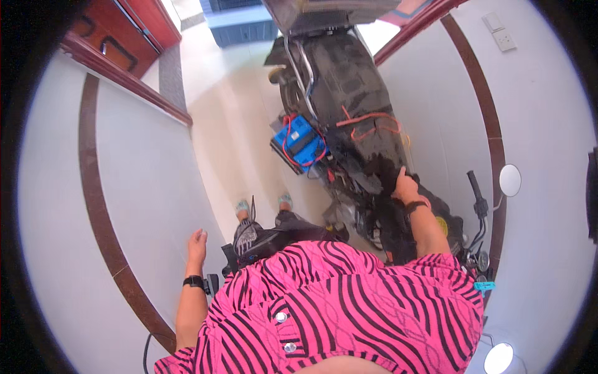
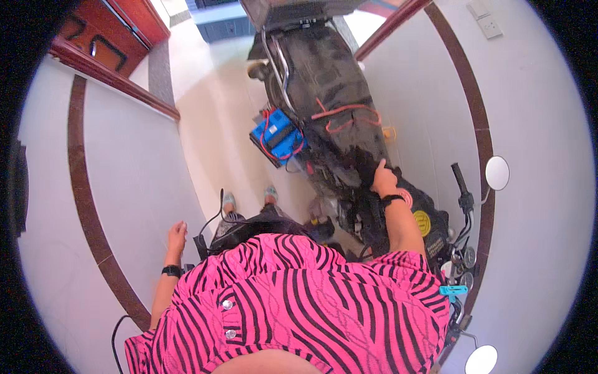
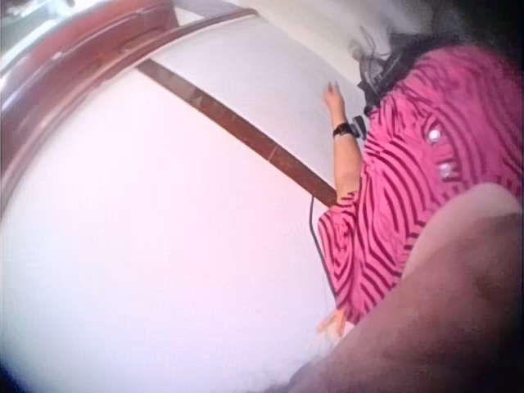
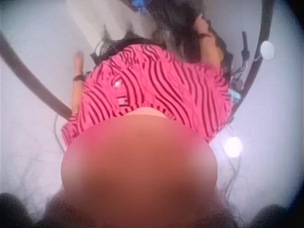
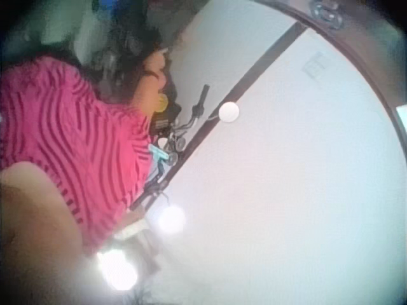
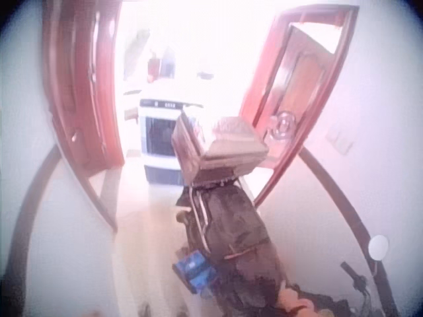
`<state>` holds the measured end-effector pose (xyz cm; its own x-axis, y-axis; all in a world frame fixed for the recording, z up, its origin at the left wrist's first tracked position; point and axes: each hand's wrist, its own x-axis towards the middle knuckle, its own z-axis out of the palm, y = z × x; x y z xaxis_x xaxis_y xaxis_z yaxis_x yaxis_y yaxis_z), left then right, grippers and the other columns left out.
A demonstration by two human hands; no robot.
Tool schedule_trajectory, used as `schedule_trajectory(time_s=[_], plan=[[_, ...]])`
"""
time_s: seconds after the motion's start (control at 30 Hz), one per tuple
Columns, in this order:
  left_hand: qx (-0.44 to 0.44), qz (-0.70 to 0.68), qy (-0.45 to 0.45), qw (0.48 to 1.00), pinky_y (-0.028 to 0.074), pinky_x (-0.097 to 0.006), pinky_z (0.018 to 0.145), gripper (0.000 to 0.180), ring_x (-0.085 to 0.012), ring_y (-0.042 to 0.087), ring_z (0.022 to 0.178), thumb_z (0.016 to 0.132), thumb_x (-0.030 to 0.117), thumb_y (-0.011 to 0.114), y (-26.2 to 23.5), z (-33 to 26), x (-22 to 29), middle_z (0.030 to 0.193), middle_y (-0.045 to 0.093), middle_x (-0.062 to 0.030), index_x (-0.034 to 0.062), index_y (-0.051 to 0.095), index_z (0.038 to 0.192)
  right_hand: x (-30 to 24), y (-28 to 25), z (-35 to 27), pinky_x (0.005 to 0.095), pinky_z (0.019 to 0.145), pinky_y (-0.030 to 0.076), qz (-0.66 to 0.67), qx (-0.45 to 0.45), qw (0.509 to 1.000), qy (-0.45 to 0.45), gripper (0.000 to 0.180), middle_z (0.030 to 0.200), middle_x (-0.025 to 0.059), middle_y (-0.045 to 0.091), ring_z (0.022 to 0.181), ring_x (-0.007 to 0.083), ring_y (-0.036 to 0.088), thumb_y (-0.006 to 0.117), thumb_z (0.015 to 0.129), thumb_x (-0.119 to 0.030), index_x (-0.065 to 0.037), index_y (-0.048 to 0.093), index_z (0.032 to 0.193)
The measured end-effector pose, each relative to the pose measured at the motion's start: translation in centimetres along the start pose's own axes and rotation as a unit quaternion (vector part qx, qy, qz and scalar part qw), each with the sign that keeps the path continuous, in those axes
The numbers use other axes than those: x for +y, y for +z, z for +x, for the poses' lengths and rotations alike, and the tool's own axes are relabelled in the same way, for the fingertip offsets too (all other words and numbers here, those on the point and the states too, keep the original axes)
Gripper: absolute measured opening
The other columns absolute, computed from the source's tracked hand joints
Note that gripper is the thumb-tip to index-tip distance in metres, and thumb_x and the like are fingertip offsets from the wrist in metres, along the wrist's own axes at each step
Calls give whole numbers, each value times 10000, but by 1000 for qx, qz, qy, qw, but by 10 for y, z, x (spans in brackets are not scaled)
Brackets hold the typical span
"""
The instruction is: The person wipes down the seat, tank, and body of a motorcycle with a cloth, then uses the same cloth to wipe the top of a portable cooler, and finally rinses the cloth in a bucket of water.
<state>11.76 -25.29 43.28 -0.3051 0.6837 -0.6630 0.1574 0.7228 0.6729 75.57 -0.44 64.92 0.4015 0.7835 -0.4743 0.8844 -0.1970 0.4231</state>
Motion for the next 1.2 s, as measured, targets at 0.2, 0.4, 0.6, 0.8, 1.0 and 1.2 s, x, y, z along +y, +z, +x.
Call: schedule_trajectory(time_s=[0.2, 0.4, 0.6, 0.8, 1.0, 1.2], plan=[[52, -16, -18, 998, 442, -367, 924, 456, -301, 581, 1075, 880, 289, 582, -4, 1, -102, 1117, 618, -224, -70, 555, 1160, -20, -109, 7, 420, 832, 482, 222, 113, 956, -157, 508, 1022, 194, 637, 975, 358, 607, 682, 639, -69, -26, 572, 1133], [28, 112, -48, 992, 466, -376, 879, 414, -327, 614, 986, 827, 304, 625, -4, -14, -185, 1014, 649, -213, -48, 628, 1045, -119, -200, 17, 424, 892, 453, 284, 273, 858, -330, 849, 1088, 232, 582, 1069, 367, 552, 806, 579, -169, -88, 408, 1325], [72, 81, 23, 994, 496, -374, 805, 396, -307, 640, 896, 819, 284, 632, 7, -9, -65, 955, 663, -217, -55, 630, 1023, -155, -192, 61, 494, 990, 383, 288, 202, 914, -202, 1154, 1474, 302, 104, 1283, 522, 269, 845, 577, -339, -202, 134, 1475], [27, -18, 19, 999, 504, -340, 773, 435, -242, 640, 886, 825, 260, 633, 13, -17, -14, 944, 668, -197, -61, 582, 1115, -158, -186, 69, 541, 961, 394, 240, 236, 914, -228, 1060, 1455, 301, 171, 1308, 487, 250, 833, 574, -306, -154, 240, 1439], [0, 14, 19, 1000, 502, -313, 727, 457, -190, 618, 834, 834, 272, 629, 10, 6, -2, 970, 653, -166, -61, 568, 1140, -190, -199, 52, 539, 1040, 313, 229, 311, 886, -257, 826, 1502, 194, 163, 1361, 400, 211, 731, 738, -277, -127, 288, 1419], [13, 7, 56, 998, 490, -297, 709, 445, -171, 602, 792, 849, 280, 621, 5, 48, 75, 942, 656, -146, -58, 575, 1134, -152, -163, 32, 537, 1063, 283, 203, 325, 892, -240, 775, 1528, 125, 132, 1389, 350, 174, 699, 788, -286, -133, 287, 1427]])
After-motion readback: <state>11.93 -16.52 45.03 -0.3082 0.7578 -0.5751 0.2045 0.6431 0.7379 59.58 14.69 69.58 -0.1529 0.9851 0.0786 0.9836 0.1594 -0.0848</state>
